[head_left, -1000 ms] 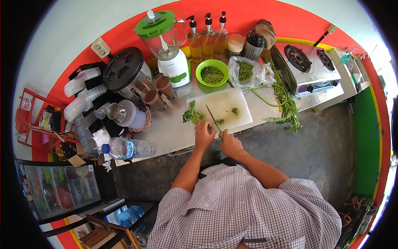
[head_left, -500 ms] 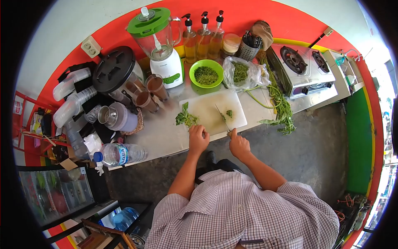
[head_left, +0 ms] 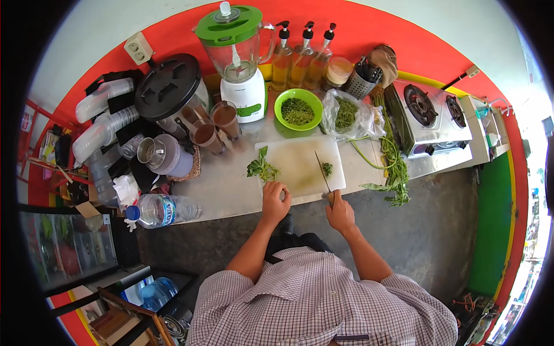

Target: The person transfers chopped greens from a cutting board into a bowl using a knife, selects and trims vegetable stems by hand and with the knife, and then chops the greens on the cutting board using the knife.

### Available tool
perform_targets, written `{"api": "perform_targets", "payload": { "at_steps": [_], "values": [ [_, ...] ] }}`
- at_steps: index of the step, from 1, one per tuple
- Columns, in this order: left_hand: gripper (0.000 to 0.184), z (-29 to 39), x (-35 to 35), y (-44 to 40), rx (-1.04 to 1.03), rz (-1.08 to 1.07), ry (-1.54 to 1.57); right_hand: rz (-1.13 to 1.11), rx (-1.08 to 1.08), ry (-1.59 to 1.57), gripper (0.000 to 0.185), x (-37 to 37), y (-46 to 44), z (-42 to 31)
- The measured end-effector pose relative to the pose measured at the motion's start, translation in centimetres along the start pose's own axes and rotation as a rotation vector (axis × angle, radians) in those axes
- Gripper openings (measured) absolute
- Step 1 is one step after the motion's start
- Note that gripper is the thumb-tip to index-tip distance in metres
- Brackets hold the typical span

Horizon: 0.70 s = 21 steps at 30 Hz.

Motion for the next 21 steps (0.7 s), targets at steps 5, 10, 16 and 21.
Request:
{"api": "perform_targets", "payload": {
  "at_steps": [5,10,16,21],
  "values": [
    [0.021,0.0,3.4,-0.6,0.178,0.141,-0.180,-0.001,0.096,-0.030,0.067,-0.7,0.1,-0.3],
    [0.030,-2.3,5.3,0.5,0.345,0.173,-0.313,-0.073,0.189,-0.065,0.064,-1.3,0.2,-1.1],
    [0.027,-3.0,5.8,2.9,0.362,0.134,-0.232,-0.119,0.312,0.019,0.054,-1.2,-0.7,-1.9],
    [0.015,-3.9,5.6,4.0,0.511,-0.026,-0.076,-0.099,0.273,0.003,0.048,-0.7,-2.2,0.2]
  ]
}}
Point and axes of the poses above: each hand's wrist, its own y-axis away from the middle knuckle, its own x-axis out of the back of the hand, z = x × y, the point moved 5 cm from there along -y, towards the middle knuckle, and after that the axes turned 6 degrees about -z, right-handed, at the moved point
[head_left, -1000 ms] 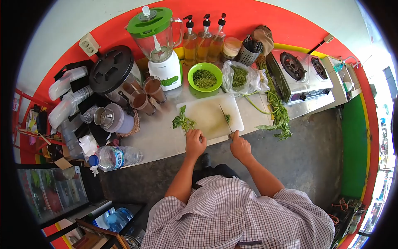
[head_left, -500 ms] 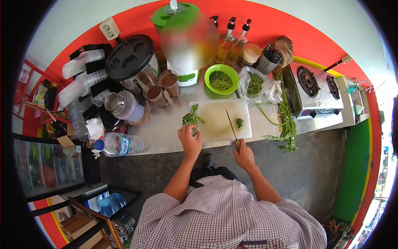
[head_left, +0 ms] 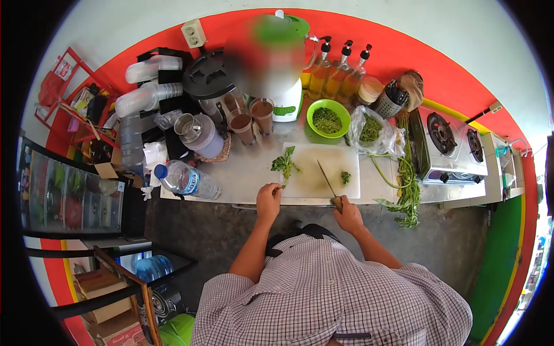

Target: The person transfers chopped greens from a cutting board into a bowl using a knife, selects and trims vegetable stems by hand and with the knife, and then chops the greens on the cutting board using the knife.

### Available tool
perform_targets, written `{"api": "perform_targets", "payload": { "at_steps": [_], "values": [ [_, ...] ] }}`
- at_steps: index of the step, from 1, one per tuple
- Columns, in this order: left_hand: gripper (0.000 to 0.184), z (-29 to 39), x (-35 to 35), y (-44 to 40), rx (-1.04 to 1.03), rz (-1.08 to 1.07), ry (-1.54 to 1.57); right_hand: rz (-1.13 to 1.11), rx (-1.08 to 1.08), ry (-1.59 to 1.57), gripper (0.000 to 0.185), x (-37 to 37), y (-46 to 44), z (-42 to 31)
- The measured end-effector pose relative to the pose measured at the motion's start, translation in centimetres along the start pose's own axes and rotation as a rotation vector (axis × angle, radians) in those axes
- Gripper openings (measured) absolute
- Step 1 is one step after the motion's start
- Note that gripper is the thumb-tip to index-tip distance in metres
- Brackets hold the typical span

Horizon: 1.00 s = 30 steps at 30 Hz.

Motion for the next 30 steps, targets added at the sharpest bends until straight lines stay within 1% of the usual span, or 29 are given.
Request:
{"api": "perform_targets", "payload": {
  "at_steps": [3,7,9,10,12,13,15,16,18,19,20,22,23,25,27,30],
  "values": [
    [0.014,-0.3,0.1,1.6,-0.026,0.036,0.034,0.034,-0.008,-0.033,0.043,0.2,0.6,1.7],
    [0.013,0.3,0.9,3.0,-0.032,0.066,-0.026,-0.013,-0.021,-0.047,0.042,1.2,1.5,1.7],
    [0.014,0.1,1.0,3.6,0.036,0.055,0.027,-0.019,-0.011,-0.080,0.041,1.6,1.8,1.3],
    [0.014,0.3,0.8,3.9,0.030,0.046,0.020,-0.014,-0.018,-0.092,0.041,1.8,2.1,1.2],
    [0.016,0.3,0.9,4.2,0.090,0.125,0.156,0.076,-0.059,-0.189,0.040,1.7,2.7,1.0],
    [0.016,0.6,0.9,4.0,0.083,0.105,0.143,0.083,-0.073,-0.207,0.040,1.1,3.3,0.9],
    [0.013,1.2,1.0,2.9,0.036,0.192,0.350,0.157,-0.132,-0.333,0.039,0.6,4.4,1.1],
    [0.013,1.3,0.8,2.0,0.029,0.177,0.354,0.169,-0.144,-0.335,0.039,0.5,4.7,1.3],
    [0.009,1.0,0.6,-0.1,0.075,0.143,0.764,0.168,-0.104,-0.357,0.034,0.5,5.2,1.3],
    [0.009,2.0,0.7,-0.8,0.099,0.103,0.849,0.175,-0.113,-0.355,0.034,0.7,5.5,1.3],
    [0.009,1.9,0.5,-1.2,0.100,0.095,0.853,0.176,-0.122,-0.353,0.034,1.2,5.5,1.2],
    [0.010,1.0,-0.1,-1.9,0.100,0.080,0.697,0.179,-0.131,-0.348,0.034,1.5,5.5,1.4],
    [0.010,0.5,-0.4,-2.0,0.101,0.078,0.699,0.212,-0.117,-0.350,0.034,1.6,5.6,1.7],
    [0.010,-0.4,-0.6,-1.8,0.055,0.061,0.440,0.240,-0.110,-0.361,0.034,2.0,6.0,1.3],
    [0.011,-1.2,-0.9,-1.3,0.048,0.065,0.382,0.218,-0.175,-0.367,0.036,2.3,6.4,1.2],
    [0.013,-1.2,-0.8,-0.7,0.045,0.117,0.299,0.227,-0.125,-0.354,0.037,1.7,6.0,1.5]
  ]
}}
Point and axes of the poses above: each hand's wrist, its own y-axis away from the middle knuckle, its own x-axis out of the back of the hand, z = x × y, the point moved 5 cm from there along -y, towards the middle knuckle, and after that the axes turned 6 degrees about -z, right-handed, at the moved point
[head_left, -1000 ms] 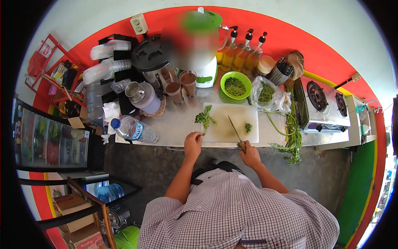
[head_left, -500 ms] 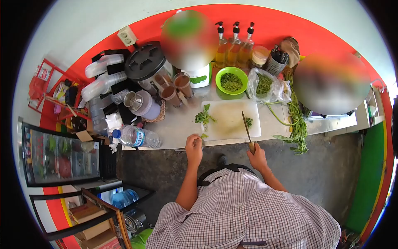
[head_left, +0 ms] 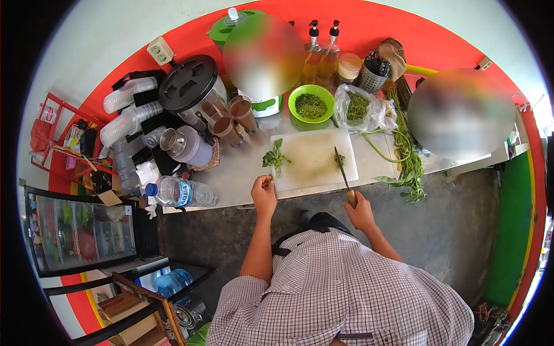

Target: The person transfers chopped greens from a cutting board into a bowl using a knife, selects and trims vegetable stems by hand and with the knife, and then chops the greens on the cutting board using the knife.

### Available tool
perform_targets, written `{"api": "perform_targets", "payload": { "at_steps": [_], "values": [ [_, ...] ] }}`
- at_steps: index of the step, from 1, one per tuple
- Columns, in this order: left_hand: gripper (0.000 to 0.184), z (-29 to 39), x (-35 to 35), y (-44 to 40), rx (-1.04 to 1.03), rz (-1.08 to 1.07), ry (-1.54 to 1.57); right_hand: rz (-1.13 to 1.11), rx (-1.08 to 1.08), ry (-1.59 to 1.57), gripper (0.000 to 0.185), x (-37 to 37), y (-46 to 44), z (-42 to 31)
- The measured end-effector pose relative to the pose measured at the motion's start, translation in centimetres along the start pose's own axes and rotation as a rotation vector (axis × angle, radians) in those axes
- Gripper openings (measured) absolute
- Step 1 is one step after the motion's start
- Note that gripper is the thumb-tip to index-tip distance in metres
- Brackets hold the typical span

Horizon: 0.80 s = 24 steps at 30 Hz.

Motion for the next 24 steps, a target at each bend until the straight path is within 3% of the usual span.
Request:
{"api": "perform_targets", "payload": {
  "at_steps": [5,13,16,21,24],
  "values": [
    [0.018,1.4,1.1,0.7,-0.030,0.121,-0.221,-0.091,0.093,0.063,0.037,-0.8,-1.8,-1.4],
    [0.018,2.2,0.6,1.7,-0.242,0.132,-0.545,-0.202,0.161,0.321,0.036,-3.6,-2.4,-2.3],
    [0.018,1.8,0.5,0.8,-0.097,0.048,-0.526,-0.176,0.157,0.331,0.035,-3.6,-2.0,-1.3],
    [0.013,2.4,0.1,-0.4,-0.086,0.059,-0.533,-0.033,0.053,0.309,0.036,-1.3,-2.8,0.8],
    [0.011,3.3,-0.7,-1.3,-0.122,0.147,-0.377,0.034,0.009,0.247,0.037,0.0,-2.9,1.1]
  ]
}}
Point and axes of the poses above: each hand's wrist, its own y-axis away from the middle knuckle, its own x-axis out of the back of the hand, z = x × y, the point moved 5 cm from there along -y, towards the middle knuckle, and after that the axes turned 6 degrees about -z, right-handed, at the moved point
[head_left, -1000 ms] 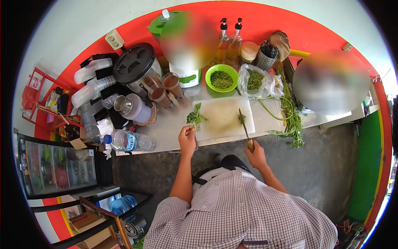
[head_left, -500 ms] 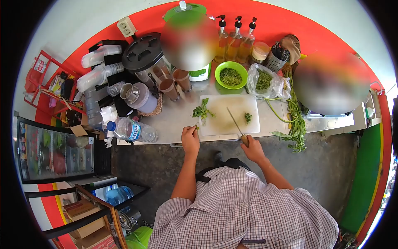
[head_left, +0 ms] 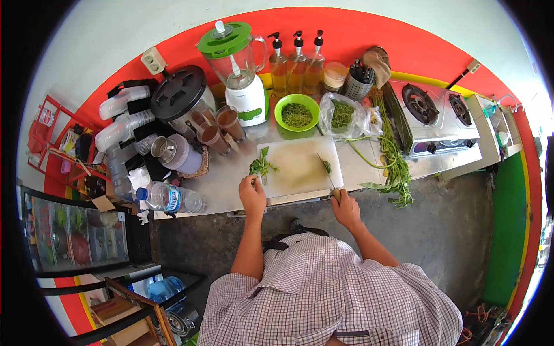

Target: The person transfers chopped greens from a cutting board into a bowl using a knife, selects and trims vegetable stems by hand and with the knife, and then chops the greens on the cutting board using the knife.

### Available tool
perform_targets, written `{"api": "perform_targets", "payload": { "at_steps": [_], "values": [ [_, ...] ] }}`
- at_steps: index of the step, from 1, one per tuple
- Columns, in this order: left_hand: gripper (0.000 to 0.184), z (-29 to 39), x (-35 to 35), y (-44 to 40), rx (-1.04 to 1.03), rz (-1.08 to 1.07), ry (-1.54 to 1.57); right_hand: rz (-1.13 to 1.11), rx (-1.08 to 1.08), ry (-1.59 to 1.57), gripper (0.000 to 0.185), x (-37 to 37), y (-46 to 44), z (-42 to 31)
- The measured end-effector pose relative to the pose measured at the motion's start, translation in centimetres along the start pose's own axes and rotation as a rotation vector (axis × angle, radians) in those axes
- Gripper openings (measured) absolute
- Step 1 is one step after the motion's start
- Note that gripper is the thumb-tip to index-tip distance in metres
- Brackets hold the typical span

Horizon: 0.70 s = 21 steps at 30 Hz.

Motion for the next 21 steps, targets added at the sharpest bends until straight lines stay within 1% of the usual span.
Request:
{"api": "perform_targets", "payload": {
  "at_steps": [1,2,3,4,6,7,9,10,12,13,15,18,21],
  "values": [
    [0.012,1.3,-0.6,-0.2,-0.072,-0.024,0.027,0.005,-0.005,-0.003,0.037,0.1,-0.1,0.2],
    [0.012,2.7,-1.2,-0.2,-0.140,-0.046,0.054,0.017,0.038,-0.035,0.037,0.2,-0.1,0.1],
    [0.015,3.4,-2.5,-0.1,-0.196,-0.136,0.099,0.028,0.083,-0.064,0.037,0.4,0.0,0.0],
    [0.015,4.5,-3.2,0.2,-0.194,-0.135,0.100,0.026,0.084,-0.063,0.037,0.5,0.1,-0.1],
    [0.017,6.6,-6.1,1.2,-0.152,-0.460,0.263,-0.052,0.106,-0.118,0.040,0.0,-0.1,-0.7],
    [0.017,6.9,-6.8,1.4,-0.153,-0.457,0.262,-0.052,0.110,-0.120,0.040,0.0,-0.1,-1.2],
    [0.016,7.1,-8.8,1.7,-0.174,-0.630,0.185,-0.072,0.130,-0.180,0.039,-0.1,-0.2,-2.0],
    [0.016,6.9,-9.2,1.7,-0.175,-0.633,0.186,-0.070,0.127,-0.181,0.039,-0.4,-0.4,-2.1],
    [0.012,7.8,-9.0,1.9,-0.436,-0.420,0.063,-0.102,0.126,-0.125,0.043,-1.3,-0.7,-2.2],
    [0.012,7.8,-9.2,2.2,-0.435,-0.428,0.067,-0.101,0.118,-0.124,0.043,-1.5,-0.6,-2.3],
    [0.008,7.8,-8.8,2.4,-0.457,-0.335,0.105,-0.140,0.154,-0.026,0.041,-2.0,-0.5,-2.9],
    [0.006,7.6,-8.6,2.8,-0.513,-0.361,0.124,-0.177,0.193,0.013,0.041,-2.6,-0.3,-3.8],
    [0.008,6.8,-9.3,2.6,-0.471,-0.400,0.126,-0.223,0.166,0.057,0.041,-2.7,-0.3,-4.6]
  ]
}}
Point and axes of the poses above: each hand's wrist, its own y-axis away from the middle knuckle, its own x-axis out of the back of the hand, z = x × y, the point moved 5 cm from there along -y, towards the middle knuckle, and after that the axes turned 6 degrees about -z, right-handed, at the moved point
